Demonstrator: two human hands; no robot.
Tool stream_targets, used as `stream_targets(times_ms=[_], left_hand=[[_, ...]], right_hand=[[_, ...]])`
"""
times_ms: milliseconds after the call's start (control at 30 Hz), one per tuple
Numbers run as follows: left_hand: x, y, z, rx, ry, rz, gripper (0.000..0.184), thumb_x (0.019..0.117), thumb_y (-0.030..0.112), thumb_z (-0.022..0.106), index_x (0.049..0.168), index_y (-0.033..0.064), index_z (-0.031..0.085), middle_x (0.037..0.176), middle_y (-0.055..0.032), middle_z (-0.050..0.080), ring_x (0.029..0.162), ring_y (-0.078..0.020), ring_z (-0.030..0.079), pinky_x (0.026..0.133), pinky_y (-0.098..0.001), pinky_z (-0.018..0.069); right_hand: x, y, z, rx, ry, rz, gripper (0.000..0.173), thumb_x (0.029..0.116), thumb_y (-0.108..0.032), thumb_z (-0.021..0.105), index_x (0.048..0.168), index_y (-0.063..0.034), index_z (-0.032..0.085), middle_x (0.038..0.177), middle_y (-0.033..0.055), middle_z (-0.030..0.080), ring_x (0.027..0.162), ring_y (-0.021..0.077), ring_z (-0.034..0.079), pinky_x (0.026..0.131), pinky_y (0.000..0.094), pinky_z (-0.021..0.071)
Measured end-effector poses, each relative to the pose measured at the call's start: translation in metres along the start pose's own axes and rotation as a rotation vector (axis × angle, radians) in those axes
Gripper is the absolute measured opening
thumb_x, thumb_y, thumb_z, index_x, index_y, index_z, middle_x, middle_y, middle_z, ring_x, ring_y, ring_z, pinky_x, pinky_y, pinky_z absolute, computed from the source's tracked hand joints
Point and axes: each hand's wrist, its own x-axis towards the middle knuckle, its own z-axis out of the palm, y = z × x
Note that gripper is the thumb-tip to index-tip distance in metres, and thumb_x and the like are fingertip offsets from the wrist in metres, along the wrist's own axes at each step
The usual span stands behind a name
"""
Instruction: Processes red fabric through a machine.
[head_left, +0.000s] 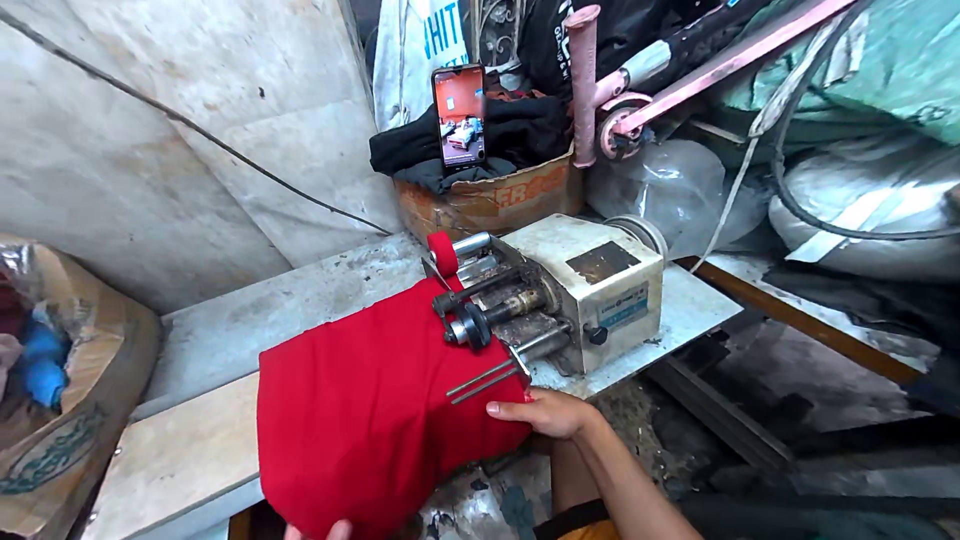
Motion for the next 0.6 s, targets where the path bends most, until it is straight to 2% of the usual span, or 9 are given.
stream_targets(times_ms=[100,167,200,333,367,433,467,533,600], left_hand=[[0.007,0.031,0.032,0.203,-0.047,-0.053,0.042,0.0848,0.013,0.082,0.121,0.0208,0.062,0.107,0.0132,0.075,0.101,-0.0025,0.071,0.094,-0.0287,0.0598],[0.011,0.036,0.025,0.020,-0.096,0.015,0.039,0.0892,0.026,0.079,0.126,0.0311,0.066,0.114,0.0136,0.074,0.106,-0.0007,0.069,0.096,-0.0257,0.0568],[0.015,0.037,0.020,-0.047,-0.094,0.052,0.040,0.0915,0.026,0.076,0.130,0.0306,0.065,0.118,0.0119,0.073,0.110,-0.0019,0.067,0.099,-0.0268,0.0552],[0.017,0.038,0.025,0.272,-0.052,-0.001,0.046,0.0857,0.009,0.080,0.126,0.0126,0.058,0.108,0.0109,0.074,0.103,-0.0030,0.070,0.094,-0.0283,0.0596],[0.016,0.038,0.025,0.268,-0.085,-0.003,0.046,0.0854,0.012,0.081,0.125,0.0156,0.059,0.109,0.0118,0.074,0.103,-0.0028,0.070,0.094,-0.0281,0.0595],[0.018,0.038,0.018,0.089,-0.106,0.033,0.043,0.0902,0.025,0.078,0.130,0.0305,0.063,0.115,0.0134,0.074,0.107,-0.0013,0.069,0.095,-0.0254,0.0569],[0.021,0.038,0.015,0.023,-0.097,0.057,0.043,0.0924,0.026,0.076,0.133,0.0314,0.062,0.120,0.0123,0.073,0.111,-0.0023,0.068,0.099,-0.0265,0.0556],[0.022,0.037,0.018,0.112,-0.035,0.047,0.041,0.0916,0.018,0.076,0.129,0.0245,0.060,0.115,0.0117,0.074,0.107,-0.0033,0.069,0.096,-0.0269,0.0571],[0.019,0.037,0.026,0.285,-0.049,0.011,0.045,0.0862,0.007,0.078,0.126,0.0106,0.058,0.109,0.0097,0.074,0.103,-0.0039,0.070,0.095,-0.0291,0.0596]], right_hand=[[0.000,-0.001,0.000,0.019,0.000,-0.017,0.026,0.1037,-0.027,0.058,0.123,-0.0117,0.065,0.111,-0.0061,0.074,0.107,0.0033,0.068,0.100,0.0283,0.0553],[-0.001,-0.001,0.001,0.029,0.004,-0.015,0.025,0.1036,-0.026,0.058,0.123,-0.0120,0.065,0.110,-0.0064,0.074,0.106,0.0030,0.069,0.099,0.0277,0.0555],[-0.001,-0.001,0.001,0.033,0.000,-0.017,0.024,0.1036,-0.026,0.058,0.122,-0.0120,0.065,0.110,-0.0064,0.074,0.105,0.0031,0.069,0.099,0.0276,0.0557],[0.000,-0.004,0.002,0.043,0.003,-0.001,0.025,0.1036,-0.023,0.058,0.124,-0.0109,0.064,0.111,-0.0055,0.074,0.107,0.0037,0.069,0.100,0.0280,0.0553],[0.000,-0.004,0.001,0.042,0.003,0.002,0.025,0.1037,-0.023,0.058,0.124,-0.0107,0.064,0.112,-0.0054,0.074,0.107,0.0038,0.068,0.100,0.0280,0.0552],[-0.001,-0.004,0.000,0.044,-0.005,0.000,0.025,0.1042,-0.024,0.057,0.124,-0.0109,0.064,0.111,-0.0053,0.074,0.107,0.0040,0.069,0.100,0.0283,0.0555],[-0.001,-0.003,0.000,0.044,-0.007,-0.003,0.025,0.1042,-0.025,0.057,0.124,-0.0109,0.064,0.111,-0.0053,0.074,0.107,0.0042,0.069,0.100,0.0285,0.0557],[-0.001,-0.003,0.001,0.042,-0.004,-0.010,0.025,0.1038,-0.025,0.058,0.124,-0.0110,0.064,0.111,-0.0059,0.074,0.106,0.0037,0.069,0.100,0.0283,0.0557],[0.000,-0.003,0.001,0.041,-0.004,-0.021,0.025,0.1041,-0.025,0.057,0.124,-0.0111,0.064,0.111,-0.0063,0.074,0.106,0.0033,0.068,0.100,0.0281,0.0554]])
